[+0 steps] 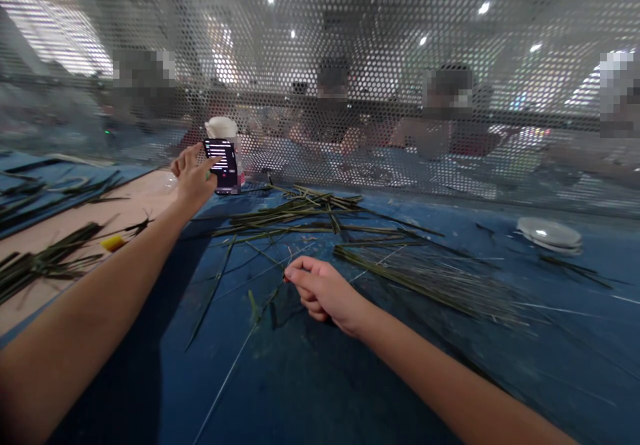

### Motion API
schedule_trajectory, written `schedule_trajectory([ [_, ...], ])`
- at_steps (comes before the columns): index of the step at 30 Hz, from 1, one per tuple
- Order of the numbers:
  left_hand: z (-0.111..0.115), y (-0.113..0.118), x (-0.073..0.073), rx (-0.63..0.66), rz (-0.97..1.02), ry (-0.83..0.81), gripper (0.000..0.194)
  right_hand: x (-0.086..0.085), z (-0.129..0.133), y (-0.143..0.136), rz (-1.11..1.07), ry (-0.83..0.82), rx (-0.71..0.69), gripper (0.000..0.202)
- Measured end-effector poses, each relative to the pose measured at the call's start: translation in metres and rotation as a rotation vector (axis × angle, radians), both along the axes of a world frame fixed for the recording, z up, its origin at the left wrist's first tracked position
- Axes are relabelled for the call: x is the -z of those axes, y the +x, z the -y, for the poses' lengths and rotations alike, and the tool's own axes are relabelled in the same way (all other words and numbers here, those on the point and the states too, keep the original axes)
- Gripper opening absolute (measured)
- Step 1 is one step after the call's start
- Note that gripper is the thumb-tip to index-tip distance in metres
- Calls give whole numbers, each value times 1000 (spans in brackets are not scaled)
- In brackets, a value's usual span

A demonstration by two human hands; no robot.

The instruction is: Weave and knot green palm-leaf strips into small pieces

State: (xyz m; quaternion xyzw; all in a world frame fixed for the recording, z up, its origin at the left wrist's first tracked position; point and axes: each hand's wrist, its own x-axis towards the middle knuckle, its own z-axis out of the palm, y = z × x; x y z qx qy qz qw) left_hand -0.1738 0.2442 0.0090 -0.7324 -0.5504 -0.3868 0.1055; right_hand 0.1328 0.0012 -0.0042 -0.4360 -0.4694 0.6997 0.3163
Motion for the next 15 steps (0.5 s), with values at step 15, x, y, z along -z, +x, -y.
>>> schedule_trajectory([
  [15, -10, -8, 4, -75, 23, 98, 44, -1, 0, 1, 7, -6, -15, 22],
])
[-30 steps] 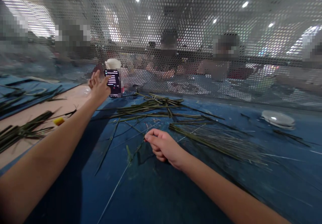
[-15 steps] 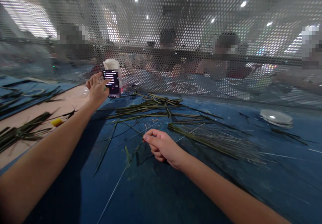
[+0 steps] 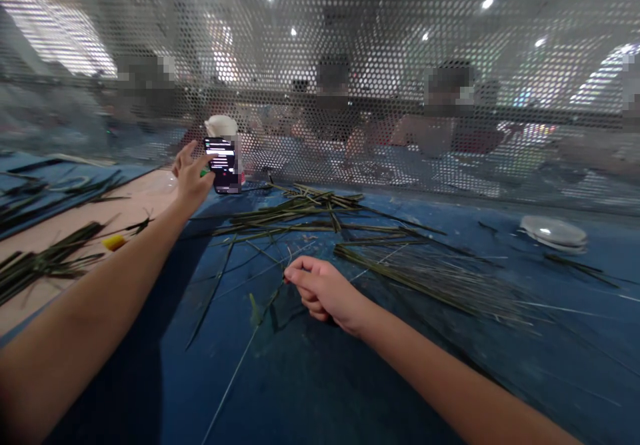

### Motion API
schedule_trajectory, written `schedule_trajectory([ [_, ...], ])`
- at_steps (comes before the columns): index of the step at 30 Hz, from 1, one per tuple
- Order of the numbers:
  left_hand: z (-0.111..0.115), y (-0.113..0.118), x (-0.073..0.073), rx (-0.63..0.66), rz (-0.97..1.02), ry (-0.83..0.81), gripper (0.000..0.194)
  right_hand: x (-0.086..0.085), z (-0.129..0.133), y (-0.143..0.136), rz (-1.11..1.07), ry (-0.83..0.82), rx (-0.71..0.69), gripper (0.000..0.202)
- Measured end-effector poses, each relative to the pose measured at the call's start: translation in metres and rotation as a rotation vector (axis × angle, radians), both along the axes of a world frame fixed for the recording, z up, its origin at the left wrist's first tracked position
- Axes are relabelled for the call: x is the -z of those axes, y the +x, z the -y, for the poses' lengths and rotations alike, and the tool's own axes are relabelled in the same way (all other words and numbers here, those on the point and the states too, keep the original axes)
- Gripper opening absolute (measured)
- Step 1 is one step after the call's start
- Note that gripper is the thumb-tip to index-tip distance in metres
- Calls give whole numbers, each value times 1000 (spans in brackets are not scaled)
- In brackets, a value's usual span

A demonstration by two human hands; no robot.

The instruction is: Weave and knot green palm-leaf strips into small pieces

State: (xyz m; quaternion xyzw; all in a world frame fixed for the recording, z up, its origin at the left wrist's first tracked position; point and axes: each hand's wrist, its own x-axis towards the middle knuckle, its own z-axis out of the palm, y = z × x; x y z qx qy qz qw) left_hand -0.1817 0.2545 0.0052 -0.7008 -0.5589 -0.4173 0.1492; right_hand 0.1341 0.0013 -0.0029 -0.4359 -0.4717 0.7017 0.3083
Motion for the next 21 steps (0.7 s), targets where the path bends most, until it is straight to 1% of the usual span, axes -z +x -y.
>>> schedule_trajectory([
  [4, 6, -2, 2, 11, -49, 0, 42, 0, 0, 0, -2, 1, 0, 22],
  [8, 11, 2, 5, 83, -193, -56, 39, 2, 0, 1, -7, 1, -5, 23],
  [10, 11, 5, 6, 90, -228, -75, 41, 3, 0, 1, -8, 0, -7, 24],
  [13, 12, 9, 7, 82, -222, -83, 41, 4, 0, 2, -9, -2, -8, 25],
  [16, 14, 11, 6, 99, -211, -105, 42, 4, -1, 2, -15, 0, -8, 25],
  [19, 22, 13, 4, 117, -166, -121, 48, 4, -1, 2, -24, -1, -9, 24],
  [21, 30, 15, 0, 135, -112, -129, 51, 5, -2, 2, -33, 1, -11, 24],
])
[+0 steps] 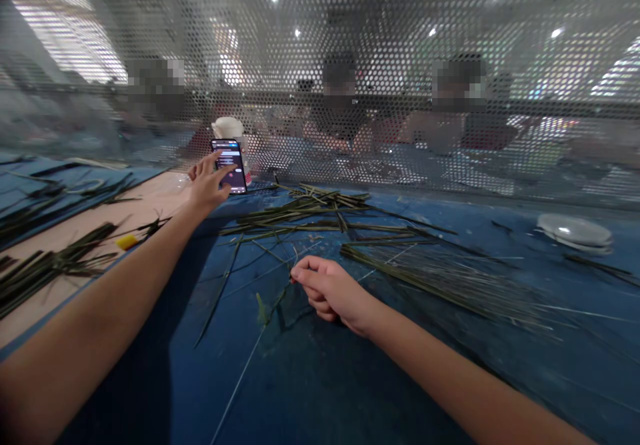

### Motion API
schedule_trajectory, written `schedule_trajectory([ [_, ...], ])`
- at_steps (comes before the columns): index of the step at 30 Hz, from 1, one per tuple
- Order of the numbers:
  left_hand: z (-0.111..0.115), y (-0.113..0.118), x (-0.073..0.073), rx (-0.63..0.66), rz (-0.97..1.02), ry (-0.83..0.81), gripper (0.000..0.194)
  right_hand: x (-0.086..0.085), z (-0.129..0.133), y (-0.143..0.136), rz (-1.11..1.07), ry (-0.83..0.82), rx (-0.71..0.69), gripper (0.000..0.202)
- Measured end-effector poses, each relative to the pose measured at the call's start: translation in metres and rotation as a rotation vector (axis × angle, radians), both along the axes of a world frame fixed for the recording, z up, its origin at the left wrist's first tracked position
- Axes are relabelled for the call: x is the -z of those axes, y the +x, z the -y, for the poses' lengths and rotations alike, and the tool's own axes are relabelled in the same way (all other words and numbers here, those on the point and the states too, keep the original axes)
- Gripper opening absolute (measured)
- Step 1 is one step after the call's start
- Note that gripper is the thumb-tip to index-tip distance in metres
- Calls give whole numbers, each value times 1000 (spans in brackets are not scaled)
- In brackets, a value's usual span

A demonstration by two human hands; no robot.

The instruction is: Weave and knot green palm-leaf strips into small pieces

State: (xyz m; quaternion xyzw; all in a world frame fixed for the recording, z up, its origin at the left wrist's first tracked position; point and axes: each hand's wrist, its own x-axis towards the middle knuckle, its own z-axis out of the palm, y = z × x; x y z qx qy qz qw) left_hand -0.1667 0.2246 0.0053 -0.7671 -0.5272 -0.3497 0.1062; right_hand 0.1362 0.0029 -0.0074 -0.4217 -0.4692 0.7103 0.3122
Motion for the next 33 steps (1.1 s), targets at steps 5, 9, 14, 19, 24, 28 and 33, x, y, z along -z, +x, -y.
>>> schedule_trajectory([
  [5, 16, 24, -33, 80, 198, -162, 35, -1, 1, 0, -21, 15, -1, 26],
  [9, 50, 75, -68, 284, 284, -475, 42, -3, 5, 0, -43, 60, 52, 29],
  [14, 156, 132, -58, 668, 304, -1079, 60, -2, 12, -3, -35, 133, 161, 31],
  [19, 223, 144, -14, 441, 623, -1043, 42, 0, 23, -11, 37, 184, 246, 25],
  [24, 230, 138, 3, 462, 723, -1155, 39, -2, 30, -20, 91, 206, 249, 20],
  [28, 228, 132, 6, 521, 762, -1221, 39, 0, 32, -25, 111, 242, 227, 18],
  [33, 223, 129, 14, 553, 796, -1232, 35, 4, 32, -23, 139, 308, 192, 15],
])
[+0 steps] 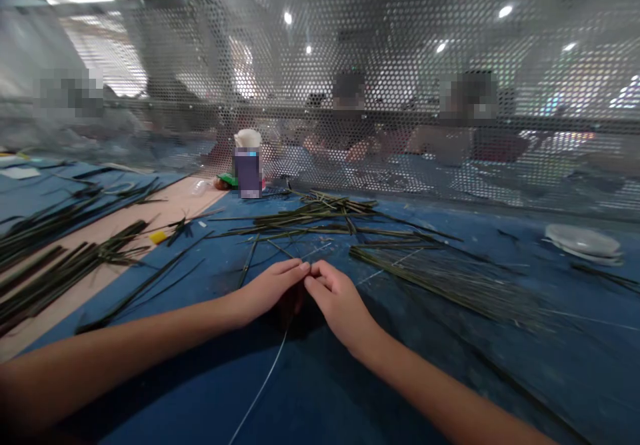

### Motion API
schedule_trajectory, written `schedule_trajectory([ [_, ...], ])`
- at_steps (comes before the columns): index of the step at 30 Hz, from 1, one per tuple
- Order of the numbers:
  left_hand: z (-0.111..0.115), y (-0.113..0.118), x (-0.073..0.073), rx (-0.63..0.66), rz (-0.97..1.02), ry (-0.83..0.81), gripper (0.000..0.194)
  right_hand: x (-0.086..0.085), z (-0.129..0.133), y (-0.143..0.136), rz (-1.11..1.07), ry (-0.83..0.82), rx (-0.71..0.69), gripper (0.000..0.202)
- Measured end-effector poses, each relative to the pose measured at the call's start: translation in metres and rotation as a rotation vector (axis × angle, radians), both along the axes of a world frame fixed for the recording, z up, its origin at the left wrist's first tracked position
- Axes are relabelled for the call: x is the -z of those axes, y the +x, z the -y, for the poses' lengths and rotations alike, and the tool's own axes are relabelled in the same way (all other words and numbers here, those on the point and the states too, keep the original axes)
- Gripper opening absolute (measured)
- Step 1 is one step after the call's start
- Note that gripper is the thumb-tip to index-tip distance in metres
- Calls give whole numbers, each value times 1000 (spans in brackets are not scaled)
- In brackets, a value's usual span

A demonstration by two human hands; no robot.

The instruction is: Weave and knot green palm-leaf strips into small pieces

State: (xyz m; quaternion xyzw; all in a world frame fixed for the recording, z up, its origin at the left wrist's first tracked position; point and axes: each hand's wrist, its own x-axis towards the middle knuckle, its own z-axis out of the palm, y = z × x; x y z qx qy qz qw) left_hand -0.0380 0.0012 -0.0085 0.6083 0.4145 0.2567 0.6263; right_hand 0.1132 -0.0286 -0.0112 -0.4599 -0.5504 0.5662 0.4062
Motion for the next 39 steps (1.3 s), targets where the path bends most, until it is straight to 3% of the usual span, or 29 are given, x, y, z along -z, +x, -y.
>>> schedule_trajectory([
  [5, -1, 0, 4, -34, 56, -12, 35, -6, -5, 5, 48, -119, -13, 21],
  [10, 0, 0, -3, -56, 97, -73, 30, -9, -6, 3, 50, -162, -38, 24],
  [16, -1, -1, -4, -46, 123, -115, 20, -12, -2, 2, 80, -133, -27, 20],
  [27, -7, -2, -2, -103, 52, -25, 16, -9, 0, 4, 194, 47, -51, 14],
  [39, -13, -4, -7, 70, -38, 13, 29, -6, -7, 9, 145, -15, 14, 14],
])
